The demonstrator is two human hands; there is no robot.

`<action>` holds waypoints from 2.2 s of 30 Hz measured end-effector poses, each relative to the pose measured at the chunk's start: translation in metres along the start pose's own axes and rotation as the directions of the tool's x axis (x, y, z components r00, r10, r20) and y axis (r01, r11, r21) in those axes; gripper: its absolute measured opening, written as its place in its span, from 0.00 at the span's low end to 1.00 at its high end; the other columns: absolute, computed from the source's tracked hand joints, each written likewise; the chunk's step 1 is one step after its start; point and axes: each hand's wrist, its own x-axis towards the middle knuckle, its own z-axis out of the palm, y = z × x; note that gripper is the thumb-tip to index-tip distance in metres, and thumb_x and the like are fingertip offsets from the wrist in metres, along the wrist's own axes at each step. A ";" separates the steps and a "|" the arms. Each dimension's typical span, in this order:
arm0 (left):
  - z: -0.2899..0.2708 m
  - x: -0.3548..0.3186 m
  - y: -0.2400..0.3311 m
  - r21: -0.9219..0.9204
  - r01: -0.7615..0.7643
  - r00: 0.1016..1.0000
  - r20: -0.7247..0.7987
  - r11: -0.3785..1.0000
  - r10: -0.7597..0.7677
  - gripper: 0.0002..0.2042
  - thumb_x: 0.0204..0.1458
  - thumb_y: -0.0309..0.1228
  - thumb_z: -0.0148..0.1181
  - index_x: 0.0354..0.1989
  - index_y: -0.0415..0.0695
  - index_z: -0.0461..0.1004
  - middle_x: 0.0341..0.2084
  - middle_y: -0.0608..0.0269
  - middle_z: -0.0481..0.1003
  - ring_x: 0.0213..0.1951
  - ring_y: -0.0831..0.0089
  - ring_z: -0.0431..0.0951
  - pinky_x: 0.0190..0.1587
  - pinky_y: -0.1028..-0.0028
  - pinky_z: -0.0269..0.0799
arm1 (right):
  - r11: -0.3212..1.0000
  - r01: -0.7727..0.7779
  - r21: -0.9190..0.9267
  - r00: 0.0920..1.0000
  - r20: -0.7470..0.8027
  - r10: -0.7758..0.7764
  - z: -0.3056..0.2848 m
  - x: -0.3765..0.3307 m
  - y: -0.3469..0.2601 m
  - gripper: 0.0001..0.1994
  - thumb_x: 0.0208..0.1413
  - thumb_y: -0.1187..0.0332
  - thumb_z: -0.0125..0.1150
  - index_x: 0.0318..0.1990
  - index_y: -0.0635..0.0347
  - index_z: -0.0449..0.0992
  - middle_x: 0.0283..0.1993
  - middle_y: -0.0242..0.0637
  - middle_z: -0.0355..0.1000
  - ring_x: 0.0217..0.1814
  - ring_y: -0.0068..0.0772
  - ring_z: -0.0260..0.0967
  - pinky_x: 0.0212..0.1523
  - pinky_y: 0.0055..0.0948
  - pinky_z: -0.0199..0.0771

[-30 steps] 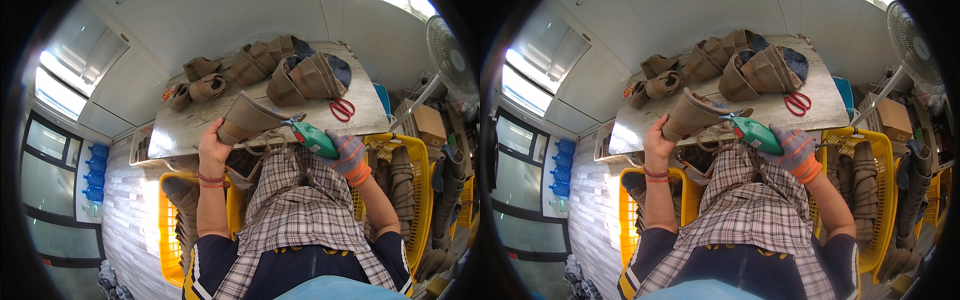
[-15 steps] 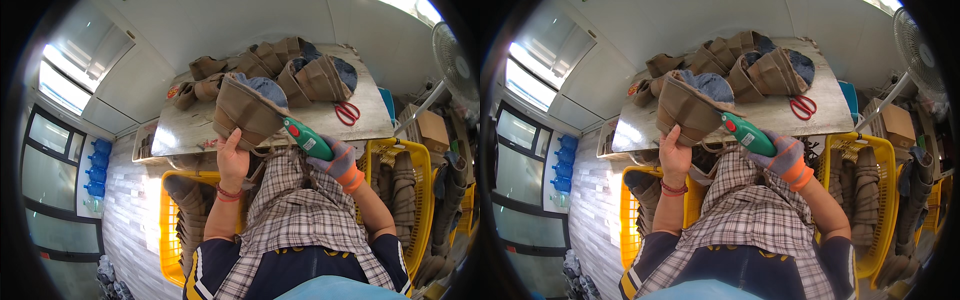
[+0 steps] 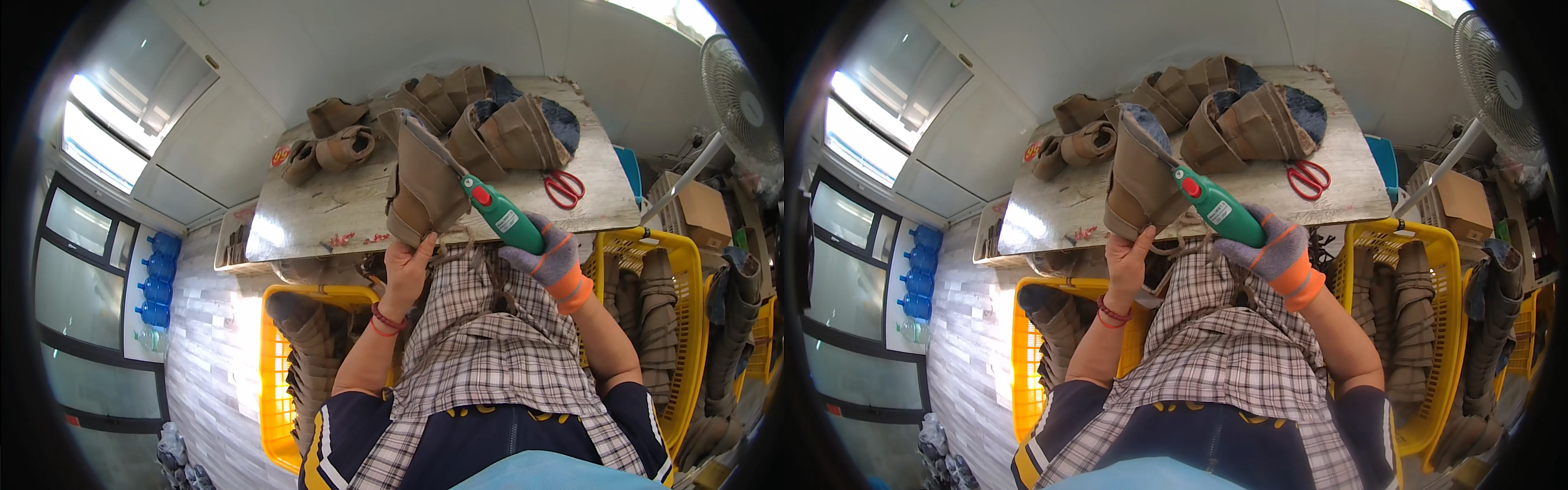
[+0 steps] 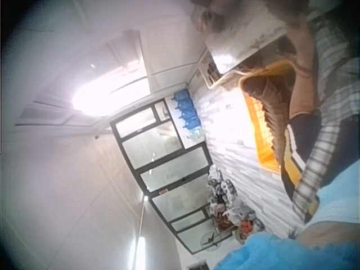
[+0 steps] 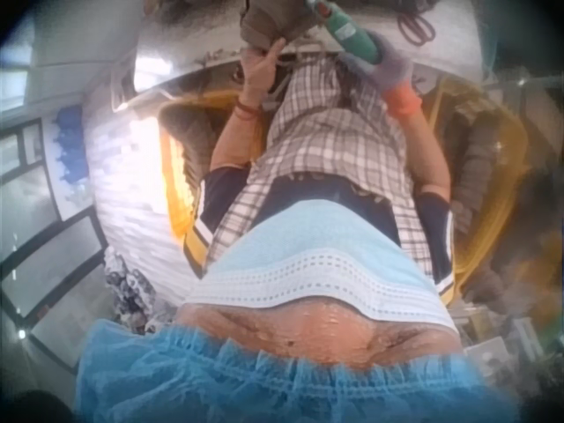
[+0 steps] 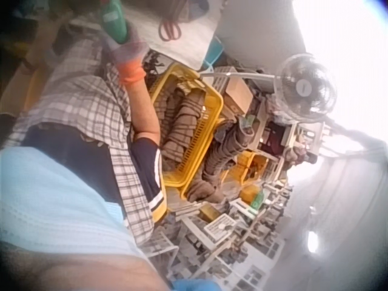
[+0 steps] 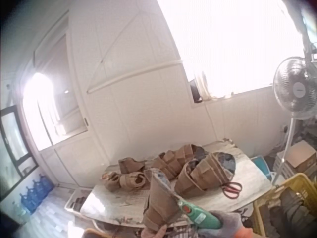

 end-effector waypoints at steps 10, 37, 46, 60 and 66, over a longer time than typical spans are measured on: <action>-0.014 0.006 -0.005 0.764 -0.518 0.850 0.412 0.385 0.327 0.16 0.47 0.20 0.55 0.47 0.42 0.74 0.44 0.52 0.73 0.46 0.51 0.71 0.51 0.57 0.63 | 0.997 -0.065 0.038 0.995 -0.075 0.068 -0.006 -0.001 -0.008 0.30 0.42 0.56 0.73 0.49 0.67 0.71 0.35 0.40 0.77 0.33 0.22 0.74 0.35 0.23 0.74; -0.062 0.165 -0.154 0.249 0.058 0.843 -0.531 0.967 0.086 0.13 0.46 0.27 0.63 0.40 0.41 0.70 0.37 0.61 0.72 0.39 0.65 0.71 0.43 0.69 0.68 | 0.940 -0.222 0.260 0.899 -0.319 0.301 -0.054 -0.019 0.021 0.17 0.49 0.65 0.67 0.42 0.66 0.74 0.24 0.26 0.69 0.22 0.13 0.61 0.23 0.17 0.61; 0.022 0.181 -0.154 -0.214 0.379 0.915 -0.054 0.900 -0.399 0.19 0.45 0.27 0.65 0.47 0.40 0.71 0.38 0.61 0.76 0.40 0.69 0.74 0.49 0.69 0.68 | 0.961 -0.275 0.010 0.891 -0.374 0.259 -0.069 -0.025 0.049 0.21 0.46 0.62 0.70 0.44 0.66 0.74 0.27 0.30 0.72 0.25 0.17 0.65 0.26 0.20 0.67; -0.115 0.126 -0.006 -0.777 0.415 0.740 -0.015 0.473 -0.673 0.14 0.54 0.23 0.52 0.49 0.34 0.69 0.46 0.48 0.73 0.49 0.56 0.74 0.52 0.58 0.71 | 0.560 0.402 -0.725 0.825 0.021 -0.565 -0.041 0.001 0.035 0.32 0.33 0.57 0.75 0.48 0.63 0.73 0.33 0.39 0.74 0.27 0.39 0.70 0.30 0.32 0.71; -0.122 0.113 -0.022 -0.809 0.493 0.665 0.113 0.320 -0.738 0.12 0.55 0.24 0.52 0.47 0.34 0.68 0.45 0.47 0.73 0.47 0.55 0.75 0.52 0.56 0.72 | 0.482 0.450 -0.751 0.809 0.114 -0.577 -0.038 0.001 0.048 0.34 0.33 0.56 0.74 0.50 0.63 0.72 0.27 0.36 0.71 0.25 0.37 0.68 0.28 0.32 0.68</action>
